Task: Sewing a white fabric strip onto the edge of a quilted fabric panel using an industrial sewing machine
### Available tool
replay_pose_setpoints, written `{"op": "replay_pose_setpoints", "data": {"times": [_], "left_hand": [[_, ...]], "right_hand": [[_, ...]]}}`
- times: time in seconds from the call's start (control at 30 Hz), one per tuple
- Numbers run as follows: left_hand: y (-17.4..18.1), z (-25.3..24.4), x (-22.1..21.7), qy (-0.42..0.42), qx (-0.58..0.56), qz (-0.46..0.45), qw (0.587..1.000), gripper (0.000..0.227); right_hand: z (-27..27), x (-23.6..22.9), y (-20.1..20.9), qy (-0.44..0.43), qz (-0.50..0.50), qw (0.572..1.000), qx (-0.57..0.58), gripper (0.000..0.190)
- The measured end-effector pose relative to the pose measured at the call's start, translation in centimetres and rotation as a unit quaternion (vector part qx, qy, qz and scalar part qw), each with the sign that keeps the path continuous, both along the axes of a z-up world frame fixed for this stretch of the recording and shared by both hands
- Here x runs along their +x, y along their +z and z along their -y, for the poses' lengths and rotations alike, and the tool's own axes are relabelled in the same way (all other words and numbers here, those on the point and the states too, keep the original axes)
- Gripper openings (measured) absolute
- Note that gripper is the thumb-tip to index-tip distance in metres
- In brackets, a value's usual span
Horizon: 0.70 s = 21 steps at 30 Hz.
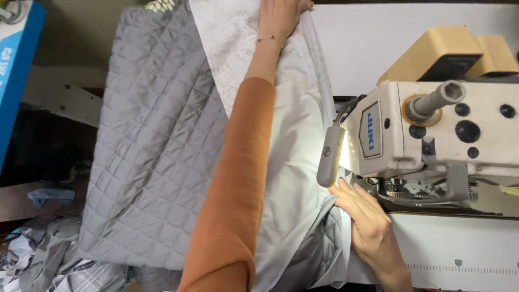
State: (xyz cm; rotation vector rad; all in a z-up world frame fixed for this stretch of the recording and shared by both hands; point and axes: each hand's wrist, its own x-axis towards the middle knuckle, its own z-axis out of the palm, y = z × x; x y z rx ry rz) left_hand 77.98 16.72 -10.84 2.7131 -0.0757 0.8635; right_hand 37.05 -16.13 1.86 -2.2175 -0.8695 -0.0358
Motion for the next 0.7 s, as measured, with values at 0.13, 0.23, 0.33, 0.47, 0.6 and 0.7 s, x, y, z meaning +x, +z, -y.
{"op": "replay_pose_setpoints", "data": {"times": [0.13, 0.23, 0.33, 0.47, 0.6, 0.7], "left_hand": [[0.1, 0.1, -0.6, 0.046, 0.064, 0.06, 0.995, 0.043], [6.0, -0.8, -13.5, 0.112, 0.222, -0.126, 0.96, 0.106], [12.4, -8.3, -31.2, 0.156, 0.105, -0.109, 0.976, 0.079], [10.5, -19.7, -52.5, 0.394, 0.165, -0.158, 0.89, 0.11], [8.6, -24.4, -57.0, 0.477, -0.081, -0.245, 0.84, 0.049], [5.2, -31.4, -48.8, 0.447, 0.146, -0.113, 0.875, 0.038]], "right_hand": [[0.1, -0.2, 0.1, 0.009, 0.01, 1.0, 0.002, 0.025], [0.3, -0.7, 1.3, 0.051, 0.017, 0.998, -0.013, 0.014], [0.4, -1.7, -0.8, 0.083, 0.122, 0.989, 0.014, 0.014], [0.5, -3.4, -0.9, 0.172, 0.173, 0.97, 0.023, 0.015], [1.4, -4.8, -4.1, 0.109, 0.27, 0.943, 0.163, 0.028], [1.5, -5.3, -4.4, -0.056, 0.216, 0.941, 0.253, 0.034]]}}
